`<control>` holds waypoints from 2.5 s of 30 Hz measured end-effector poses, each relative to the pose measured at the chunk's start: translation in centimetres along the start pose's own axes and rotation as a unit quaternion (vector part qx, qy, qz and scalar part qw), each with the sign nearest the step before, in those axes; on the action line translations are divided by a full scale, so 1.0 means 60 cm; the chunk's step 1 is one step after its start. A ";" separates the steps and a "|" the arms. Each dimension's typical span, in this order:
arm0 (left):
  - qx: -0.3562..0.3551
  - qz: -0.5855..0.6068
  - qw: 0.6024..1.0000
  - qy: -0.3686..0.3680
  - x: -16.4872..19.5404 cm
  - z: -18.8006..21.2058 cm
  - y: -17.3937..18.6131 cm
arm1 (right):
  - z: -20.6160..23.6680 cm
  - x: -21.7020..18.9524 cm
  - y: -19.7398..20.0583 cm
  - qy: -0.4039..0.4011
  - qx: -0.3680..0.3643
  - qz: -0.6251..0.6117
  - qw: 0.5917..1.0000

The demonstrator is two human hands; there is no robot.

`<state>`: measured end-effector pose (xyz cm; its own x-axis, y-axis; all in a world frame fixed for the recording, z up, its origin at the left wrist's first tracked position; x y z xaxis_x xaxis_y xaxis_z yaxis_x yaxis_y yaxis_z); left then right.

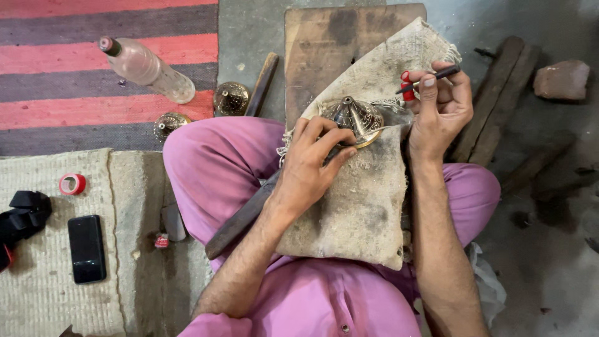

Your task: The person sits cross-legged and uses a wooden mallet to strike a small metal punch held against a brass bell resting on a cloth. They repeatedly tap the punch to create decorative indentations on the bell's surface, occasionally repositioning the punch to different spots.

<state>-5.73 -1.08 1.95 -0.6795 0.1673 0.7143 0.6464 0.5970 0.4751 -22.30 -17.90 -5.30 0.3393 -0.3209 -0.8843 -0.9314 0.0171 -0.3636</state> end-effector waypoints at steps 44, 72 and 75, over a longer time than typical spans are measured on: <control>-0.067 -0.095 0.969 -0.219 -0.061 -0.140 0.222 | 0.107 -0.098 -0.140 0.098 -0.181 0.198 0.958; -0.077 -0.207 0.952 -0.210 -0.065 -0.168 0.210 | 0.097 -0.089 -0.130 0.115 -0.180 0.279 0.936; -0.043 -0.274 0.921 -0.274 -0.064 -0.171 0.207 | 0.099 -0.095 -0.138 0.101 -0.183 0.207 0.956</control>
<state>8.45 -2.35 10.34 -0.9699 0.2433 0.0000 0.1630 0.6497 0.7425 -15.73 -10.59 1.02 -0.0664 -0.5349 -0.8423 -0.9767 -0.1377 0.1644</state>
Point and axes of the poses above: each hand's wrist, its own z-axis away from the middle knuckle, its own y-axis out of the back of the hand, x = y × z, the point moved 5 cm from there along -z, towards the middle knuckle, and after that the axes turned 15 degrees about x, right-handed, at the moved point
